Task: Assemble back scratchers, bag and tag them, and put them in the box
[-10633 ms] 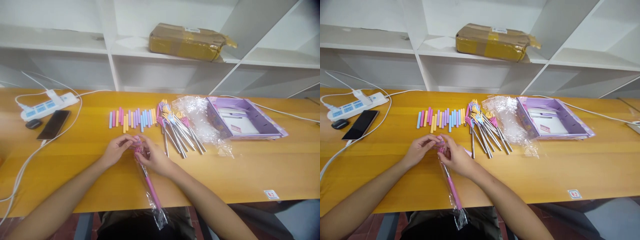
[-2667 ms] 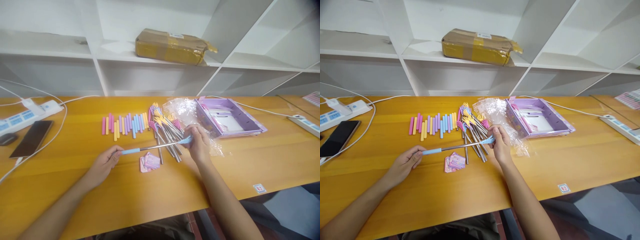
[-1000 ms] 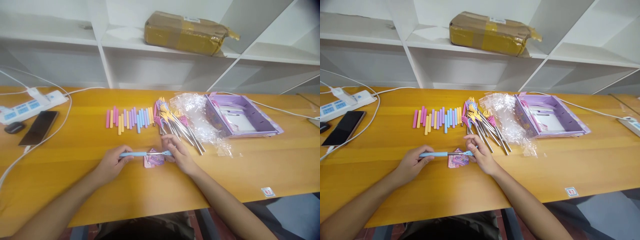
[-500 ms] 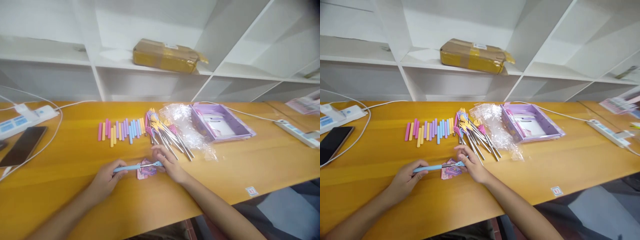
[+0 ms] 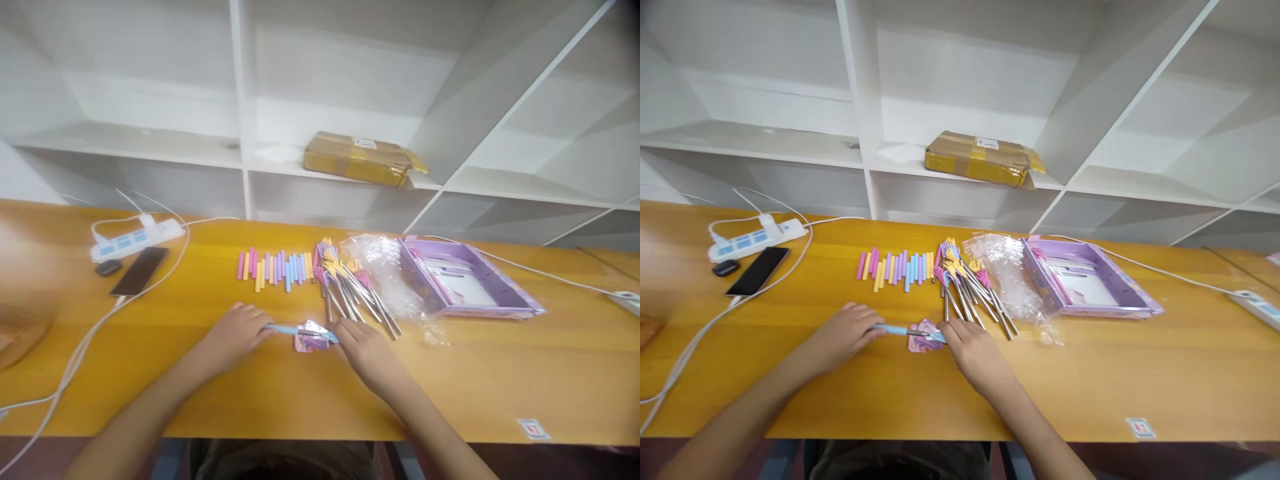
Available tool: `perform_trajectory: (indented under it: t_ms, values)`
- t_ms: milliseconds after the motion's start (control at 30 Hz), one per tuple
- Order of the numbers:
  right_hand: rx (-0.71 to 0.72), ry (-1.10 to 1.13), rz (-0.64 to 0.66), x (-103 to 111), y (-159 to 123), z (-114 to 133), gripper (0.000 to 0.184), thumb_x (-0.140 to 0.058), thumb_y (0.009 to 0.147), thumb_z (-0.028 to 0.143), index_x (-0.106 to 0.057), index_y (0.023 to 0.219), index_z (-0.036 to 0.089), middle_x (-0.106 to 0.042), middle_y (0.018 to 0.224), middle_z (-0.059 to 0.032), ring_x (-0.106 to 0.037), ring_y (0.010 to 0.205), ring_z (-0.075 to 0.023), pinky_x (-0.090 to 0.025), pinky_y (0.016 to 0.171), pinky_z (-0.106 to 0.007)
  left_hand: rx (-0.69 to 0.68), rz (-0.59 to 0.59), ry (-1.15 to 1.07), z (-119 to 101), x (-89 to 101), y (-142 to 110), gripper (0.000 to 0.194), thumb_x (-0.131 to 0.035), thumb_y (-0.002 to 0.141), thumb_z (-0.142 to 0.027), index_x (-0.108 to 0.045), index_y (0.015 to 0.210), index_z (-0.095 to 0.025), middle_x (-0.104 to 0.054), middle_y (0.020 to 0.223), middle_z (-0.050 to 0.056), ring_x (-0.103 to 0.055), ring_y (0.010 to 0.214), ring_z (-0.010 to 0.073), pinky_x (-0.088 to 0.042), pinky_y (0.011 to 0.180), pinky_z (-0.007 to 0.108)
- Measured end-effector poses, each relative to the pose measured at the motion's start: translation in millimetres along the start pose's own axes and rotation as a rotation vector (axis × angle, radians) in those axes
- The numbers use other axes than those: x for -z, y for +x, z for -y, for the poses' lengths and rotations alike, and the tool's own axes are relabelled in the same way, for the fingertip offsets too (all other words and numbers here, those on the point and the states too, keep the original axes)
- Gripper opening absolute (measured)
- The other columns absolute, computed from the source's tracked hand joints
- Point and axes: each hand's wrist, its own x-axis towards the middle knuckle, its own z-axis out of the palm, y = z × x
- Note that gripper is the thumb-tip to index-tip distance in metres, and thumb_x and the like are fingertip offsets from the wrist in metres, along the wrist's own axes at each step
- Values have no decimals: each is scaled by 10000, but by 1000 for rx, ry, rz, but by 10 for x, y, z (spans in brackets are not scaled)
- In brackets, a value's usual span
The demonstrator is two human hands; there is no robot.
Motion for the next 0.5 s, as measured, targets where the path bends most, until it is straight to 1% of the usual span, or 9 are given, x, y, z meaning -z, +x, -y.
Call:
perform_trajectory:
  t_ms: [67, 133, 167, 233, 300, 367, 433, 500]
  values:
    - [-3, -13, 21, 19, -80, 107, 300, -451, 1056, 38, -623, 1256, 181, -731, 984, -88, -686, 826, -235, -514, 738, -341, -57, -3, 219, -185, -26, -85, 254, -542, 1130, -339, -726, 1051, -183, -767, 1007, 87, -678, 949, 262, -447, 860, 385]
    - [13, 18, 27, 32, -160, 232, 293, -447, 1066, 58, -623, 1260, 189, -735, 981, -86, -693, 821, -239, -519, 725, -347, -107, 14, 334, -368, -71, -172, 146, -570, 1107, -231, -706, 1119, -178, -752, 1027, 84, -678, 944, 262, -457, 836, 382]
    - [22, 51, 26, 36, -202, 299, 280, -450, 1079, 83, -622, 1268, 196, -738, 982, -84, -697, 819, -240, -527, 721, -351, -127, 24, 361, -449, -92, -216, 141, -569, 1096, -179, -693, 1164, -176, -745, 1049, 82, -679, 953, 260, -464, 833, 380]
    - [19, 134, 31, 39, -291, 434, 243, -464, 1109, 148, -617, 1286, 213, -744, 988, -75, -702, 808, -234, -543, 716, -354, -161, 39, 378, -575, -121, -302, 204, -558, 1075, -113, -665, 1238, -171, -734, 1093, 84, -678, 976, 260, -478, 836, 383]
    - [-4, 192, 21, 33, -379, 553, 201, -489, 1126, 199, -620, 1278, 218, -744, 997, -73, -704, 803, -226, -556, 718, -353, -181, 51, 370, -646, -152, -391, 223, -559, 1069, -113, -655, 1259, -177, -724, 1099, 83, -675, 986, 265, -486, 827, 388]
    - [-14, 205, -18, 15, -448, 647, 166, -509, 1125, 197, -630, 1237, 212, -738, 998, -77, -698, 808, -220, -558, 721, -351, -183, 50, 371, -674, -212, -477, 229, -562, 1079, -144, -654, 1281, -197, -714, 1060, 72, -672, 945, 260, -483, 793, 386]
    - [-16, 206, -76, -17, -484, 718, 150, -521, 1117, 175, -639, 1204, 208, -731, 993, -80, -687, 820, -218, -558, 734, -354, -168, 5, 408, -681, -307, -552, 276, -565, 1087, -168, -642, 1347, -222, -703, 1009, 62, -664, 884, 250, -468, 753, 379]
    - [-20, 223, -116, -57, -483, 771, 149, -538, 1109, 164, -643, 1206, 204, -724, 988, -77, -678, 826, -217, -555, 742, -358, -161, -70, 464, -686, -419, -606, 341, -568, 1085, -160, -619, 1413, -242, -699, 984, 63, -655, 851, 242, -456, 734, 375]
